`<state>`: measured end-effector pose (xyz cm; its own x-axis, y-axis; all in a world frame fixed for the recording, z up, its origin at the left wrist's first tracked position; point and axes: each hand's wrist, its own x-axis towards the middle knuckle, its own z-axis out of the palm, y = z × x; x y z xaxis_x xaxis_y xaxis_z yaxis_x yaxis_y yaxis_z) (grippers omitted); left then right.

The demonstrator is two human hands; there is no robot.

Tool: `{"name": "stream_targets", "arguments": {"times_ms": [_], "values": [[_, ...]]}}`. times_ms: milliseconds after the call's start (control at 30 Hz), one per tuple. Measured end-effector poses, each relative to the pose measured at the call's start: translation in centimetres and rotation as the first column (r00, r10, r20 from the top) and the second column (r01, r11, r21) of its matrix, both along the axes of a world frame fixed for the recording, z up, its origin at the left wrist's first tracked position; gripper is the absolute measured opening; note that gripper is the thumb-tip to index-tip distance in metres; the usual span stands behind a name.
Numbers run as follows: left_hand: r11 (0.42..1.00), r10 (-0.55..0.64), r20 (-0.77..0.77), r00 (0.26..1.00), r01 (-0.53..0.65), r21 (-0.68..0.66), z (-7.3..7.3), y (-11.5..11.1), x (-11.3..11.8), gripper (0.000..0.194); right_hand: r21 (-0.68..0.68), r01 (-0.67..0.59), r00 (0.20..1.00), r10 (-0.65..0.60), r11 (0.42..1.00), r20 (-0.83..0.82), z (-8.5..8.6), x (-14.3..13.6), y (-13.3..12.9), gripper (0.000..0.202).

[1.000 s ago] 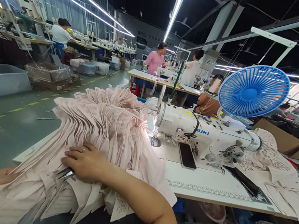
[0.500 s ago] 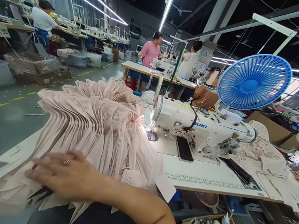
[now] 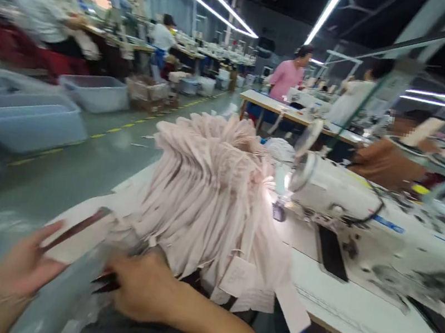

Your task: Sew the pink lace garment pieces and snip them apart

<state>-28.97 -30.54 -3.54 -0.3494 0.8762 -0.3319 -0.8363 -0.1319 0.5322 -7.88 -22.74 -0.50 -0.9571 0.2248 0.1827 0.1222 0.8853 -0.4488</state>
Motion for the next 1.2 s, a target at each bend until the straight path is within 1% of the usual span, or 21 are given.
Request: {"name": "stream_targets", "arguments": {"times_ms": [33, 67, 100, 167, 267, 333, 400, 467, 567, 667, 700, 767, 833, 867, 900, 933, 1000, 1033, 1067, 1133, 1200], "values": [[0.994, 0.063, 0.010, 0.998, -0.061, -0.095, 0.0, -0.3, 0.2, 0.055, -0.030, 0.096, 0.994, -0.097, 0.995, -0.045, -0.2, -0.2, 0.0, 0.020], [0.993, 0.070, 0.022, 0.997, -0.067, -0.099, 0.1, -0.5, 0.5, 0.057, -0.044, 0.175, 0.980, -0.179, 0.984, -0.083, -0.4, -0.5, 0.0, 0.021], [0.993, 0.108, 0.005, 0.994, -0.108, -0.054, 0.2, -0.7, 0.8, 0.057, -0.046, 0.221, 0.967, -0.225, 0.974, -0.123, -0.6, -0.7, 0.1, 0.022], [0.985, 0.171, -0.031, 0.985, -0.170, 0.016, 0.3, -0.9, 1.3, 0.054, -0.043, 0.257, 0.947, -0.260, 0.965, -0.186, -0.6, -1.4, 0.2, 0.025], [0.977, 0.212, -0.072, 0.975, -0.208, 0.054, 0.1, -1.1, 2.0, 0.048, -0.019, 0.351, 0.913, -0.346, 0.936, -0.216, 0.0, -2.6, -0.1, 0.025], [0.972, 0.229, -0.102, 0.968, -0.223, 0.069, -0.2, -1.2, 2.2, 0.046, 0.041, 0.430, 0.888, -0.414, 0.902, -0.198, 0.4, -3.5, -0.5, 0.020], [0.969, 0.243, -0.133, 0.961, -0.233, 0.087, -0.5, -1.2, 2.4, 0.047, 0.121, 0.472, 0.877, -0.450, 0.873, -0.170, 0.6, -4.6, -0.8, 0.016], [0.965, 0.257, -0.156, 0.954, -0.246, 0.087, -0.6, -1.3, 2.4, 0.046, 0.186, 0.483, 0.874, -0.461, 0.855, -0.152, 0.7, -5.6, -1.0, 0.014], [0.962, 0.273, -0.167, 0.947, -0.266, 0.064, -0.7, -1.3, 2.4, 0.041, 0.246, 0.477, 0.879, -0.455, 0.844, -0.144, 0.4, -6.7, -0.9, 0.015], [0.977, 0.212, -0.181, 0.961, -0.200, 0.078, -1.2, -1.1, 2.6, 0.043, 0.270, 0.483, 0.876, -0.454, 0.833, -0.163, 0.0, -6.9, -0.5, 0.011], [0.981, 0.185, -0.207, 0.961, -0.170, 0.090, -1.6, -1.0, 2.6, 0.045, 0.261, 0.491, 0.870, -0.456, 0.831, -0.185, -0.2, -6.8, -0.4, 0.010], [0.992, 0.121, -0.321, 0.939, -0.103, 0.072, -2.6, -0.8, 2.6, 0.045, 0.216, 0.504, 0.857, -0.452, 0.836, -0.246, -0.5, -6.2, -0.1, 0.011], [0.997, 0.029, -0.444, 0.895, -0.055, -0.046, -3.6, -0.7, 2.4, 0.041, 0.154, 0.501, 0.842, -0.440, 0.851, -0.312, -0.7, -5.4, 0.0, 0.014], [0.992, -0.010, -0.478, 0.878, -0.050, -0.113, -4.1, -0.8, 2.2, 0.038, 0.123, 0.490, 0.837, -0.427, 0.863, -0.342, -0.8, -5.1, 0.0, 0.015], [0.985, -0.021, -0.490, 0.872, -0.065, -0.157, -4.4, -0.8, 1.9, 0.036, 0.095, 0.474, 0.834, -0.412, 0.876, -0.367, -0.8, -4.7, 0.0, 0.017], [0.979, 0.010, -0.491, 0.871, -0.108, -0.170, -4.5, -0.9, 1.6, 0.034, 0.074, 0.455, 0.833, -0.395, 0.887, -0.387, -0.9, -4.4, -0.1, 0.018], [0.967, 0.150, -0.448, 0.881, -0.224, -0.118, -4.1, -1.2, 1.1, 0.033, 0.060, 0.421, 0.836, -0.361, 0.905, -0.413, -0.9, -4.0, -0.4, 0.021], [0.962, 0.211, -0.401, 0.892, -0.263, -0.079, -3.7, -1.4, 0.9, 0.034, 0.069, 0.409, 0.841, -0.346, 0.910, -0.417, -0.9, -3.9, -0.7, 0.021], [0.960, 0.246, -0.337, 0.909, -0.277, -0.048, -3.1, -1.5, 0.9, 0.034, 0.085, 0.405, 0.845, -0.337, 0.910, -0.414, -0.9, -3.8, -0.9, 0.021], [0.969, 0.241, -0.197, 0.950, -0.245, 0.004, -1.9, -1.8, 1.2, 0.036, 0.127, 0.410, 0.857, -0.334, 0.903, -0.391, -0.7, -3.9, -1.5, 0.019], [0.978, 0.206, -0.116, 0.972, -0.200, 0.058, -0.9, -1.9, 1.9, 0.038, 0.164, 0.432, 0.864, -0.355, 0.887, -0.357, -0.5, -4.1, -1.8, 0.016]]}}
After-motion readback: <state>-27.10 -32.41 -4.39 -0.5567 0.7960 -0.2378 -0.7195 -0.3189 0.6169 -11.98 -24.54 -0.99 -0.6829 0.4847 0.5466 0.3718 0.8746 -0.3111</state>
